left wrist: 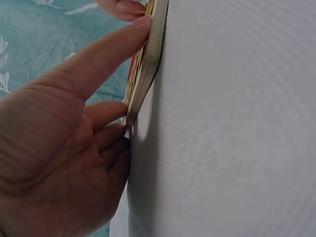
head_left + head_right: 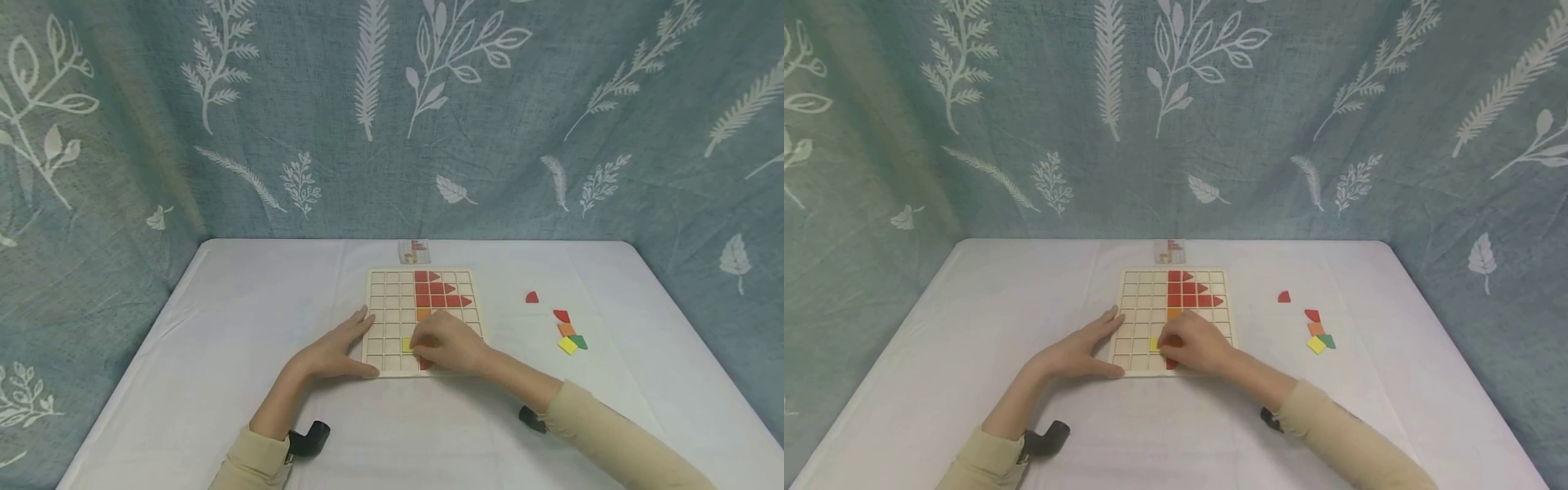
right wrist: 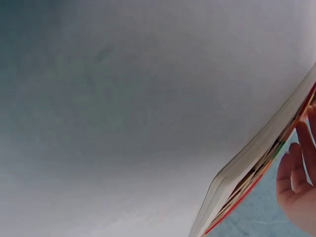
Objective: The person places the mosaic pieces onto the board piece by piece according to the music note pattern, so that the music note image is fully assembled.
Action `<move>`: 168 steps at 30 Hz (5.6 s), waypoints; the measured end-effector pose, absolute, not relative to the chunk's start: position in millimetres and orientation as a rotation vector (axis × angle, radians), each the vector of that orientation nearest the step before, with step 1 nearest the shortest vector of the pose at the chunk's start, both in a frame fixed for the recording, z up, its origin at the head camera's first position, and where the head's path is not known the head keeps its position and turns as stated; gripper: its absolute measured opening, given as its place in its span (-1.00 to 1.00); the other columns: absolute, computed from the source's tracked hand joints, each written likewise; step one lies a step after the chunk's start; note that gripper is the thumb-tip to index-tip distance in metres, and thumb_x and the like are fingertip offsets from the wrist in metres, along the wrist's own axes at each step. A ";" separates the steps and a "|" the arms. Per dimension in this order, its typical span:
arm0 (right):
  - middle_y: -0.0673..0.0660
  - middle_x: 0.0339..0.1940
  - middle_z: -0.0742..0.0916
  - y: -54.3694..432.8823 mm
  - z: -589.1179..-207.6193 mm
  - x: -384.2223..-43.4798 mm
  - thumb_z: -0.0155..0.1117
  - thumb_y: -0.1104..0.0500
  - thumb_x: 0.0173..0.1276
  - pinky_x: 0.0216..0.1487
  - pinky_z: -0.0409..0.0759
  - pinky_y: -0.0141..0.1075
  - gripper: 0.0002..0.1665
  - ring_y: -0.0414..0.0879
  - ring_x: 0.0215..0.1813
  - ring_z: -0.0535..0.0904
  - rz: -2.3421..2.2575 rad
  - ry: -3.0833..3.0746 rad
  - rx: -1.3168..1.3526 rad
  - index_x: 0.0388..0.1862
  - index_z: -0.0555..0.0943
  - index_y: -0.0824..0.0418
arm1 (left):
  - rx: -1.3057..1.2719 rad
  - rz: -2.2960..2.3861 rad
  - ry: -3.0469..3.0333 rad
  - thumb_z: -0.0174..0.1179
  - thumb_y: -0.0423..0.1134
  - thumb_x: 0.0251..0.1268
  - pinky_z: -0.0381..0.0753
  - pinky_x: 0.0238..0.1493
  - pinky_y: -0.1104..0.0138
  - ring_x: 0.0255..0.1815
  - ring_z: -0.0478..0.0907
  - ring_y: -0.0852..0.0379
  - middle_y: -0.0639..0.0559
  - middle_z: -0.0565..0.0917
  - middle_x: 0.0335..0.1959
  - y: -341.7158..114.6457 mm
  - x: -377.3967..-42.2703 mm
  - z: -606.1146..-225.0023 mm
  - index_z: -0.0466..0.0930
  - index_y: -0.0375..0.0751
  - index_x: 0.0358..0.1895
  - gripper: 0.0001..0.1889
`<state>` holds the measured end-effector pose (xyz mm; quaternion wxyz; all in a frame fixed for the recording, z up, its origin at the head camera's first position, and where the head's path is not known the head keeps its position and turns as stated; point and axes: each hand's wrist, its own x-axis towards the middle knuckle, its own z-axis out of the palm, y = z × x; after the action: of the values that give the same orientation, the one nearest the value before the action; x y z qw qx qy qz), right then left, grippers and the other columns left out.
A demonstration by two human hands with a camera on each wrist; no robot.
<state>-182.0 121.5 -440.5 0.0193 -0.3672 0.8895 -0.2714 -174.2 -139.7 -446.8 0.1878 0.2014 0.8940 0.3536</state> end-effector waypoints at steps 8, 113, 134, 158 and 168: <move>-0.20 -0.21 0.73 150.6 -436.8 -175.4 0.31 0.13 0.35 -0.05 0.60 -0.25 -0.88 -0.22 -0.10 0.59 -1.078 2.726 -0.809 -0.19 0.75 -0.01 | 0.545 0.983 2.517 0.50 0.03 -0.04 -0.04 0.49 -0.07 0.57 -0.18 -0.15 -0.16 -0.10 0.58 -138.3 -175.2 -448.2 0.06 -0.27 0.53 0.09; -0.26 -0.22 0.71 138.7 -431.1 -163.6 0.40 0.14 0.29 -0.06 0.54 -0.26 -0.90 -0.22 -0.10 0.51 -1.080 2.635 -0.859 -0.22 0.76 -0.02 | 0.512 0.993 2.482 0.49 0.03 -0.02 -0.05 0.48 -0.10 0.57 -0.19 -0.17 -0.16 -0.11 0.59 -138.9 -176.2 -442.7 0.05 -0.24 0.54 0.09; 0.26 -0.05 0.72 289.9 -426.9 -160.7 0.31 0.16 0.35 -0.05 0.57 0.02 -0.70 0.18 0.01 0.58 -1.021 3.038 -0.128 0.00 0.66 0.28 | 0.513 0.991 2.500 0.50 0.05 -0.07 -0.04 0.47 -0.11 0.57 -0.17 -0.18 -0.18 -0.10 0.58 -137.3 -175.7 -443.5 0.06 -0.25 0.53 0.11; 0.17 -0.30 0.71 315.2 -434.6 -159.0 0.43 0.13 0.23 -0.37 0.46 -0.26 -0.75 0.03 -0.26 0.51 -0.864 3.077 0.016 -0.24 0.66 0.29 | 0.525 0.991 2.515 0.49 0.03 -0.05 -0.05 0.48 -0.11 0.57 -0.18 -0.19 -0.19 -0.10 0.58 -136.5 -173.4 -445.2 0.06 -0.27 0.53 0.10; 0.01 -0.17 0.76 267.2 -438.4 -169.5 0.43 -0.16 0.20 -0.24 0.51 -0.26 -0.60 -0.07 -0.15 0.55 -1.107 2.915 -0.022 -0.17 0.69 0.10 | 0.506 0.991 2.513 0.49 0.03 -0.04 -0.06 0.48 -0.11 0.57 -0.19 -0.18 -0.17 -0.11 0.59 -136.9 -173.2 -446.0 0.06 -0.25 0.53 0.09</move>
<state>-169.5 267.2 -438.4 0.0115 -0.0070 0.9347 -0.3551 -173.2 -136.9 -446.0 0.1952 0.1807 0.8968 0.3536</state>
